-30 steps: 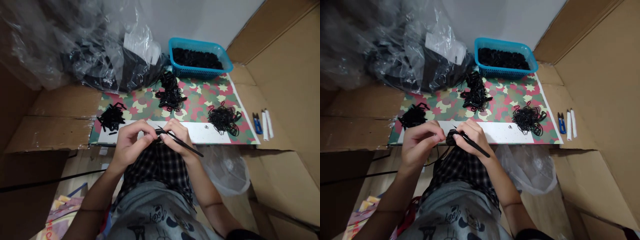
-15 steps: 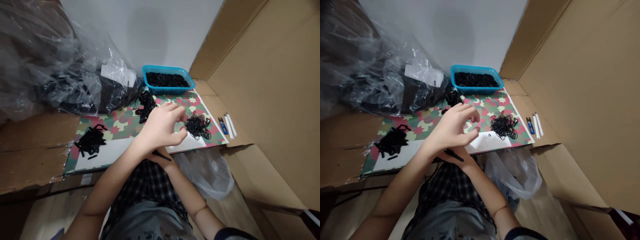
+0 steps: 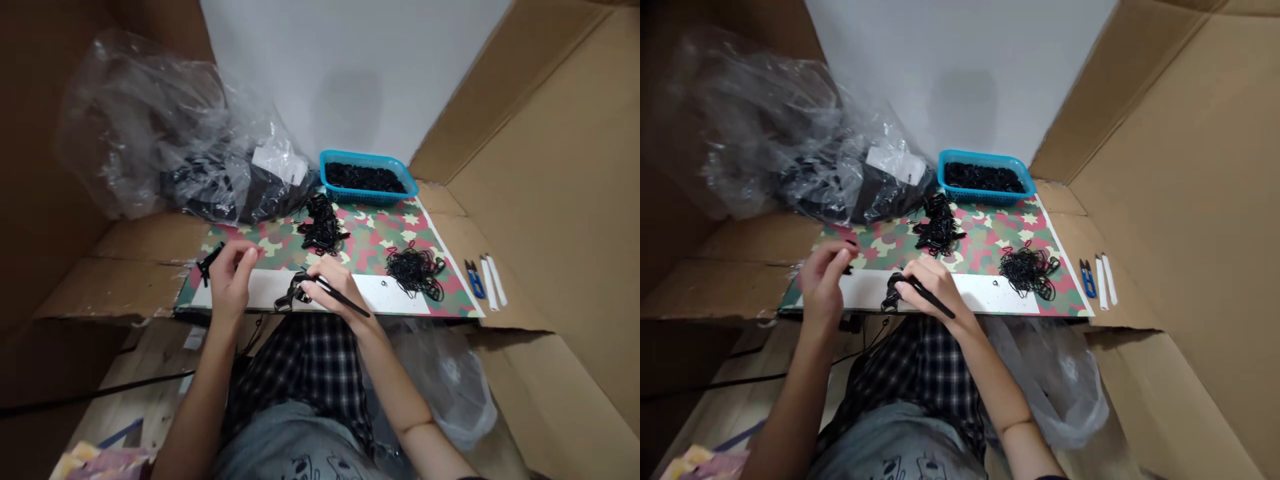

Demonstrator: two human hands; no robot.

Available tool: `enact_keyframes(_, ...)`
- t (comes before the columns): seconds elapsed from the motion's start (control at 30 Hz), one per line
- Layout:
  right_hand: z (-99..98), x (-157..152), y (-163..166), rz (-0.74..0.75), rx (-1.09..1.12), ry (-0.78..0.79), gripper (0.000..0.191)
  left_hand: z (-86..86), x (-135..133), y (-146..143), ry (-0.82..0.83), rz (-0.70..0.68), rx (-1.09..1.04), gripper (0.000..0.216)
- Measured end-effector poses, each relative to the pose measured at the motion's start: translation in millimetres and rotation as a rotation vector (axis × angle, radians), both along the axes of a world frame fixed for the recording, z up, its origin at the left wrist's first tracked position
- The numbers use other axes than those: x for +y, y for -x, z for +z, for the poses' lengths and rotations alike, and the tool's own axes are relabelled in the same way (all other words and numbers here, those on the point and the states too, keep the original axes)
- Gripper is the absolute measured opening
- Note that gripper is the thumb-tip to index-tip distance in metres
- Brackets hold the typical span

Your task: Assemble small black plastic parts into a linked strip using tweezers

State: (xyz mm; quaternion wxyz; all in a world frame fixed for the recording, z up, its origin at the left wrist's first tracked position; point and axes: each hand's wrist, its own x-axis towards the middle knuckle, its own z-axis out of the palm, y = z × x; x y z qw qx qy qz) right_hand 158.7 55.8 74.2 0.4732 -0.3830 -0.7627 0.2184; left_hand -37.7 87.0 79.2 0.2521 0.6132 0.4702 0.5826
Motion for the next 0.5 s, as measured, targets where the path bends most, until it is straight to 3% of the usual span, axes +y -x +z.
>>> enact_keyframes(0.1,14.5,2,-5,0.052,-0.049,-0.122,0.014,-14.4,-34,0,0.086,-0.059,0.0,0.024)
enact_keyframes(0.23,34.9,4,-10,0.141,-0.19,-0.287,0.013,-5.0,-60,-17,0.095,-0.297,-0.051,0.04)
enact_keyframes(0.33,49.2,2,-16,0.138,-0.326,-0.38,0.014,8.3,-64,-23,0.15,-0.352,-0.06,0.034)
enact_keyframes(0.5,60.2,-3,-22,0.083,-0.539,-0.433,0.015,17.3,-55,-19,0.412,-0.563,-0.168,0.036)
